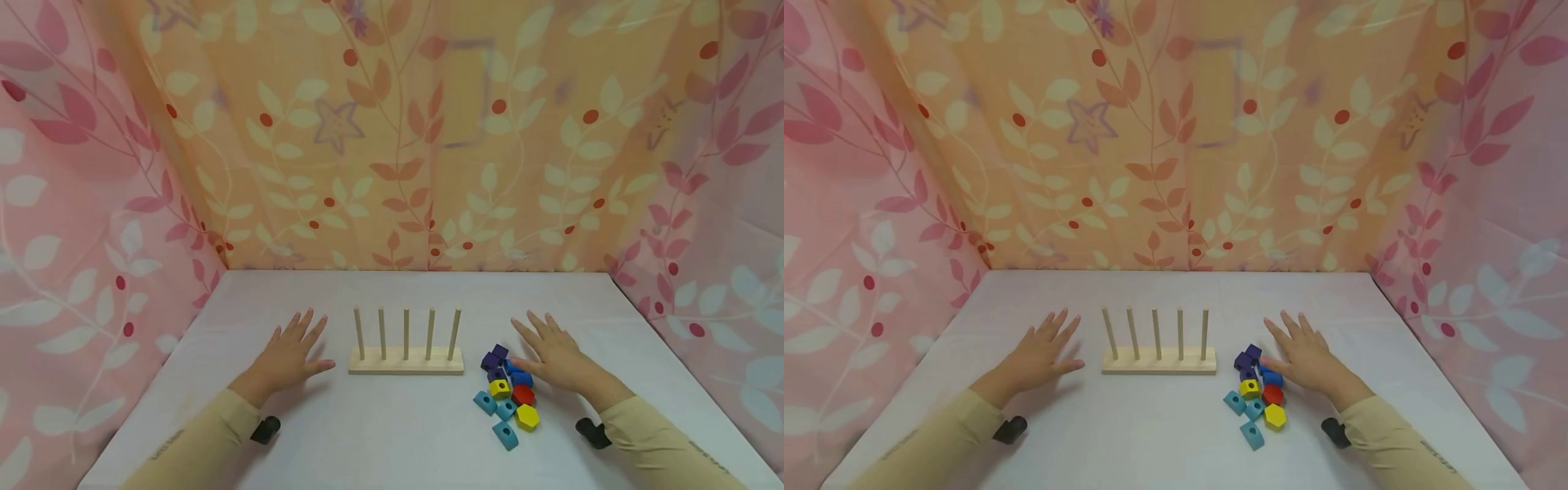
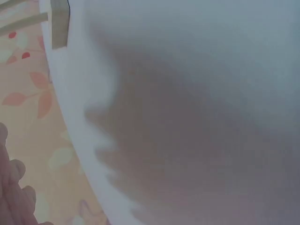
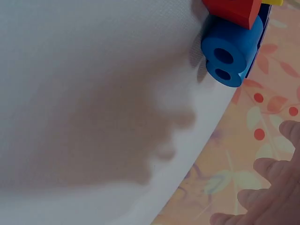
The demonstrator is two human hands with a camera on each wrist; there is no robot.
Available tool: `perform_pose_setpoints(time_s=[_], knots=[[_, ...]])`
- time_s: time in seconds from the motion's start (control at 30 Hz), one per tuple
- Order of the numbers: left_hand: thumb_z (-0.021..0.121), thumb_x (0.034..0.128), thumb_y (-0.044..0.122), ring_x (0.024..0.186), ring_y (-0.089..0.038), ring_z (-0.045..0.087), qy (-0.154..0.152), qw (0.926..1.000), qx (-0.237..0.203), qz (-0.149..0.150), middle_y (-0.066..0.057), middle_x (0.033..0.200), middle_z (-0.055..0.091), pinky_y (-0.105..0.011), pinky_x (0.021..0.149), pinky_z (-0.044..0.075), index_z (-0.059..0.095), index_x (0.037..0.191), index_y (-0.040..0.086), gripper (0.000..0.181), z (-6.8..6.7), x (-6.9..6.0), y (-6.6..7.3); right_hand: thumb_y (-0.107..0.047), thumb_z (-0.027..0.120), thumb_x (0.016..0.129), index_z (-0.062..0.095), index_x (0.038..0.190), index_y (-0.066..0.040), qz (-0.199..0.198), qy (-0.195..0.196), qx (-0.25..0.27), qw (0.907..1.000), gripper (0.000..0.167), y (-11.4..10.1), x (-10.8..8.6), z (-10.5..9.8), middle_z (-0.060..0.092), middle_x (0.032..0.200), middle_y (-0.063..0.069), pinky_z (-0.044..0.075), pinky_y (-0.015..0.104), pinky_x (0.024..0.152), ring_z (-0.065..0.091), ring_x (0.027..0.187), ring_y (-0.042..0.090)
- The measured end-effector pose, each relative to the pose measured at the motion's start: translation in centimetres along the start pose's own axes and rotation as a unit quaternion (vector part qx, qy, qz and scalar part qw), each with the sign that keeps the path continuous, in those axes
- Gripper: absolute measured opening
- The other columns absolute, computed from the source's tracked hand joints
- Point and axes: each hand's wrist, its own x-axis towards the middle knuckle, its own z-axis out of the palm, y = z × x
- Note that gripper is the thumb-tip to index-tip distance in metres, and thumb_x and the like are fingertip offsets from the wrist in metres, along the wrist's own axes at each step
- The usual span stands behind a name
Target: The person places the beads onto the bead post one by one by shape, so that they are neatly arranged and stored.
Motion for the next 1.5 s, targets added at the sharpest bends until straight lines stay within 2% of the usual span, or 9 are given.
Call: perform_pose_setpoints(time_s=[0.23, 0.37, 0.57, 0.63, 0.83, 0.93, 1.07, 1.23, 1.5], knots=[[0.05, 0.0781, 0.068, 0.137, -0.039, 0.004, -0.011, 0.9952, -0.096, 0.019, -0.016, 0.152, 0.002, -0.061, 0.102, 0.016, 0.009, 0.148, 0.017, 0.096, 1.0, 1.1, 0.9, -0.054, 0.056, 0.083, 0.027, 0.144, -0.017, -0.012, -0.006, 0.045, 0.9989, 0.077, -0.1, 0.3, 0.1, 0.014, 0.147, 0.022, 0.017, 0.07, 0.093, 0.01, 0.129, 0.051], [0.061, 0.0766, 0.058, 0.136, -0.039, 0.004, -0.032, 0.9823, -0.184, 0.021, -0.017, 0.151, 0.001, -0.058, 0.104, 0.017, 0.006, 0.148, 0.015, 0.1, 1.3, 1.7, 1.6, -0.05, 0.058, 0.084, 0.03, 0.142, -0.015, -0.013, -0.014, 0.094, 0.9954, 0.074, -0.1, 0.5, 0.4, 0.018, 0.146, 0.022, 0.022, 0.069, 0.092, 0.015, 0.129, 0.048], [0.071, 0.0747, 0.045, 0.136, -0.034, 0.013, -0.032, 0.9654, -0.257, 0.032, -0.018, 0.15, 0.012, -0.052, 0.106, 0.018, 0.01, 0.147, 0.012, 0.1, 2.2, 2.5, 2.3, -0.046, 0.061, 0.084, 0.037, 0.138, -0.009, -0.011, -0.018, 0.141, 0.9897, 0.07, 0.1, 0.7, 0.7, 0.029, 0.14, 0.023, 0.027, 0.065, 0.093, 0.025, 0.126, 0.046], [0.074, 0.0739, 0.039, 0.134, -0.035, 0.02, -0.029, 0.9572, -0.287, 0.025, -0.019, 0.147, 0.019, -0.051, 0.105, 0.022, 0.014, 0.147, 0.011, 0.098, 2.7, 2.6, 2.4, -0.043, 0.063, 0.083, 0.039, 0.137, -0.007, -0.012, -0.019, 0.151, 0.9883, 0.069, 0.2, 0.7, 0.9, 0.034, 0.137, 0.023, 0.028, 0.063, 0.094, 0.029, 0.124, 0.045], [0.076, 0.0734, 0.019, 0.124, -0.037, 0.039, -0.045, 0.9184, -0.393, -0.019, -0.023, 0.139, 0.032, -0.043, 0.098, 0.036, 0.024, 0.144, 0.006, 0.089, 3.8, 2.8, 2.6, -0.036, 0.069, 0.079, 0.045, 0.132, -0.005, -0.009, -0.032, 0.182, 0.9827, 0.065, 0.4, 0.6, 1.3, 0.044, 0.129, 0.021, 0.038, 0.057, 0.091, 0.041, 0.116, 0.043], [0.076, 0.0736, 0.017, 0.117, -0.033, 0.047, -0.046, 0.9098, -0.41, -0.042, -0.021, 0.135, 0.04, -0.042, 0.096, 0.04, 0.029, 0.142, 0.006, 0.084, 4.1, 2.8, 2.6, -0.035, 0.07, 0.079, 0.049, 0.128, -0.006, -0.009, -0.043, 0.189, 0.9811, 0.061, 0.5, 0.6, 1.4, 0.048, 0.123, 0.019, 0.043, 0.053, 0.087, 0.048, 0.11, 0.041], [0.075, 0.0746, 0.013, 0.108, -0.029, 0.054, -0.036, 0.9077, -0.416, -0.04, -0.019, 0.126, 0.05, -0.039, 0.09, 0.045, 0.038, 0.137, 0.002, 0.073, 4.6, 2.9, 2.5, -0.031, 0.069, 0.08, 0.056, 0.121, -0.007, -0.002, -0.059, 0.204, 0.9773, 0.049, 0.7, 0.7, 1.6, 0.055, 0.114, 0.011, 0.047, 0.046, 0.084, 0.054, 0.101, 0.032], [0.073, 0.0755, 0.011, 0.103, -0.026, 0.057, -0.025, 0.9149, -0.402, -0.028, -0.015, 0.119, 0.056, -0.035, 0.086, 0.047, 0.048, 0.129, 0.0, 0.06, 5.3, 3.1, 2.6, -0.025, 0.068, 0.082, 0.061, 0.113, -0.008, 0.012, -0.079, 0.222, 0.9717, 0.036, 0.9, 0.9, 1.7, 0.06, 0.105, 0.005, 0.05, 0.039, 0.08, 0.054, 0.091, 0.021], [0.075, 0.0746, 0.013, 0.098, -0.02, 0.058, -0.008, 0.9276, -0.372, -0.032, -0.007, 0.109, 0.059, -0.036, 0.086, 0.046, 0.056, 0.122, 0.003, 0.052, 5.8, 3.2, 2.5, -0.013, 0.069, 0.08, 0.064, 0.106, -0.007, 0.029, -0.093, 0.205, 0.9739, 0.027, 0.6, 1.4, 1.6, 0.058, 0.092, 0.003, 0.051, 0.034, 0.073, 0.051, 0.08, 0.017]])
